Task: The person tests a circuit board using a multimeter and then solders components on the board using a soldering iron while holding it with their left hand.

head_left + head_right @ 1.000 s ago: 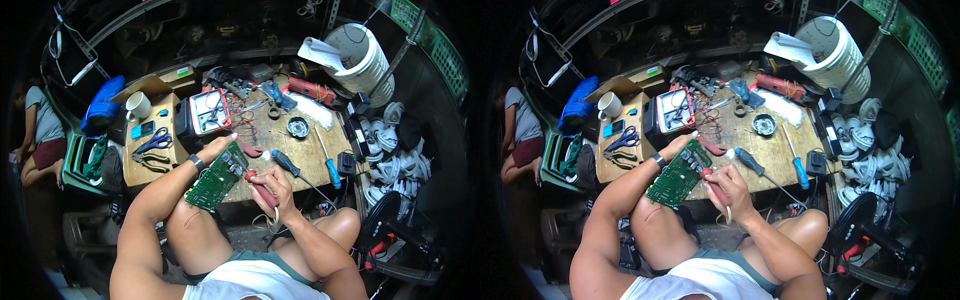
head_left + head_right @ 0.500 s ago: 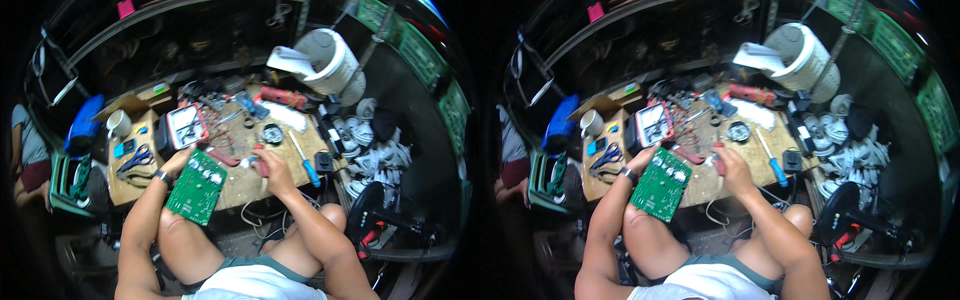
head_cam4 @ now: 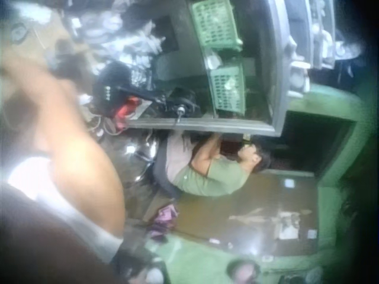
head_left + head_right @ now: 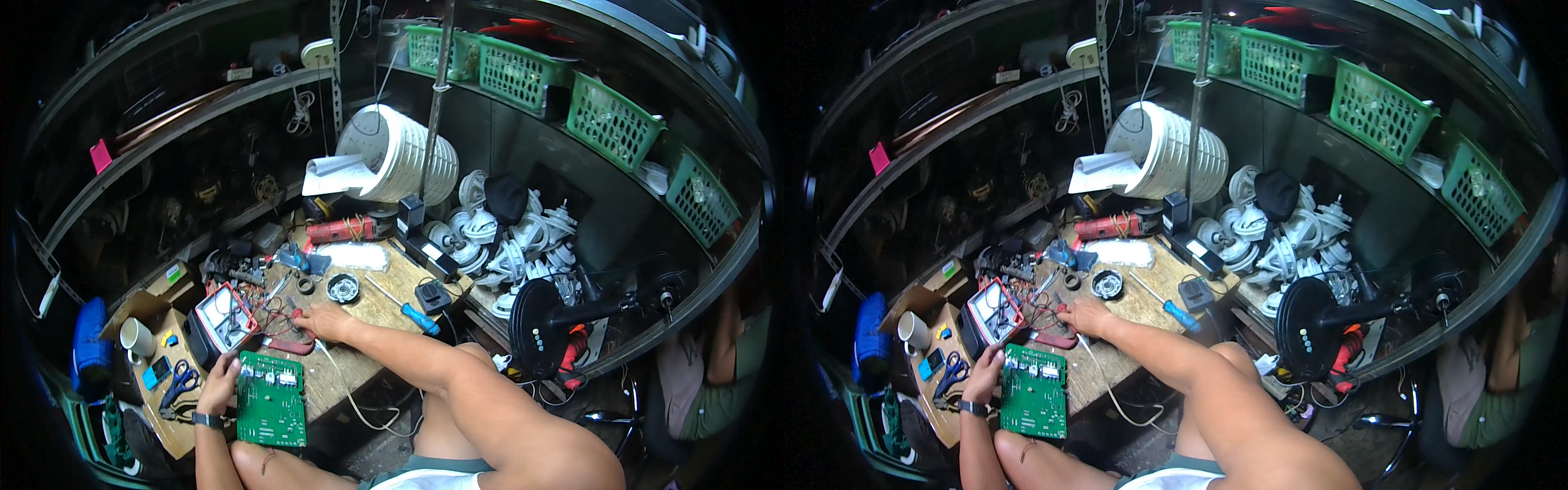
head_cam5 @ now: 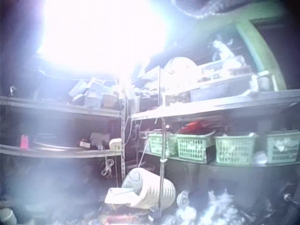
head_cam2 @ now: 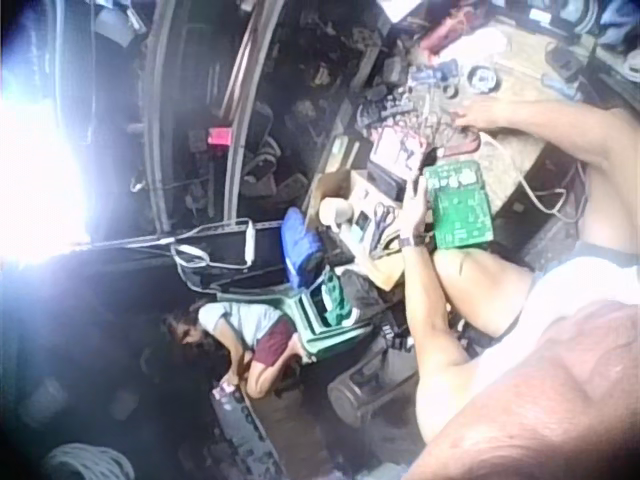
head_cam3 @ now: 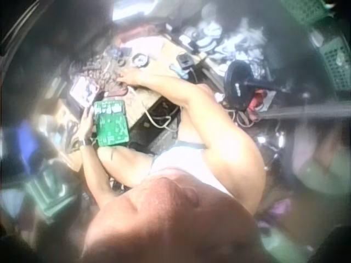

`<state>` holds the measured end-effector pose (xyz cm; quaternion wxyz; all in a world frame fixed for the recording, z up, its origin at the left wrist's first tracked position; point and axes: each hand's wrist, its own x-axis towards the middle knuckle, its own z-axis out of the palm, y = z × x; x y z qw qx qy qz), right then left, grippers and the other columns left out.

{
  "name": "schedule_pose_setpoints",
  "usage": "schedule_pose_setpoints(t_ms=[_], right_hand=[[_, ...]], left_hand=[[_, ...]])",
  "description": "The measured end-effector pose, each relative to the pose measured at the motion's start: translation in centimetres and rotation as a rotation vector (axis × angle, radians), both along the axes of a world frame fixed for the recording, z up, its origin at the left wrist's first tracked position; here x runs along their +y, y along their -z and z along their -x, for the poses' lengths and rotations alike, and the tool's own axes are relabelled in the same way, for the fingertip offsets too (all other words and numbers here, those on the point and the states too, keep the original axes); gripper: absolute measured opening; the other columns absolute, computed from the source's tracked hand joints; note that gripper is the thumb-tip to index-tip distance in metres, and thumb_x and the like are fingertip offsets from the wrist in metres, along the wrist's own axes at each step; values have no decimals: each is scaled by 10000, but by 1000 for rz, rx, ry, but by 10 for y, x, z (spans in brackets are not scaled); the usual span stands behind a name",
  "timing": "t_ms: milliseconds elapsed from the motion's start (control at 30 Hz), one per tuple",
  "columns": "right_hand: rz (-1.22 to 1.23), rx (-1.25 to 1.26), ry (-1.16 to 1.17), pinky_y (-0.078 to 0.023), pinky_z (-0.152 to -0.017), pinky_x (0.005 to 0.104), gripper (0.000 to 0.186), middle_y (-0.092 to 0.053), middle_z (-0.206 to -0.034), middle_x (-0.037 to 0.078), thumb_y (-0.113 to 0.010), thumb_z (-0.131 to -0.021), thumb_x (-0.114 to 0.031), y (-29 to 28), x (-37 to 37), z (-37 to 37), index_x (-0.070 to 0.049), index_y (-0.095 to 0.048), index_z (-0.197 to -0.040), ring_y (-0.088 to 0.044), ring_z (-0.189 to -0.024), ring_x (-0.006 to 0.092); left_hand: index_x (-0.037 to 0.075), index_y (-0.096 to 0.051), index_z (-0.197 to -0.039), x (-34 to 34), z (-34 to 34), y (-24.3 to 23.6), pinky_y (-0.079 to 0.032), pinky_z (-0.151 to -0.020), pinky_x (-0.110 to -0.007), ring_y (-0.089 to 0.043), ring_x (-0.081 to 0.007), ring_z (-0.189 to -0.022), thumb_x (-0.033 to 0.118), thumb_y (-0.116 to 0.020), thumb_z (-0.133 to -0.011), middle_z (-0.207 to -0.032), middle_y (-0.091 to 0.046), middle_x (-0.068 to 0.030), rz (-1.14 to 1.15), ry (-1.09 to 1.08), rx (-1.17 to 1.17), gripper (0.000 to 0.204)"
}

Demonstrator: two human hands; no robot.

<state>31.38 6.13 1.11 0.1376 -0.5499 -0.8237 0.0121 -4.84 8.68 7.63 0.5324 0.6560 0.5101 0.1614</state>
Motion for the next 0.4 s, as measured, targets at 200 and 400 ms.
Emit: schedule_pose_setpoints(t_ms=[200,400], right_hand=[[92,47,28,-568,-870,493,386,-698,-1047,149,-655,-907,-182,-28,-10,-1,-181,-619,-1291,-681,-1057,375],[-62,316,201,-539,-1000,476,493,-677,-1172,208,-636,-906,-31,-70,-35,-68,-81,-576,-1393,-646,-1163,368]], left_hand=[[-6,-425,-1510,-33,-3,-18,-418,-1143,-393,-539,-290,-1353,239,-631,-1042,-1446,-580,-211,-176,63,5,567],[7,-412,-1523,-40,-6,-16,-420,-1140,-395,-545,-297,-1354,256,-634,-1040,-1454,-576,-217,-143,37,62,587]])
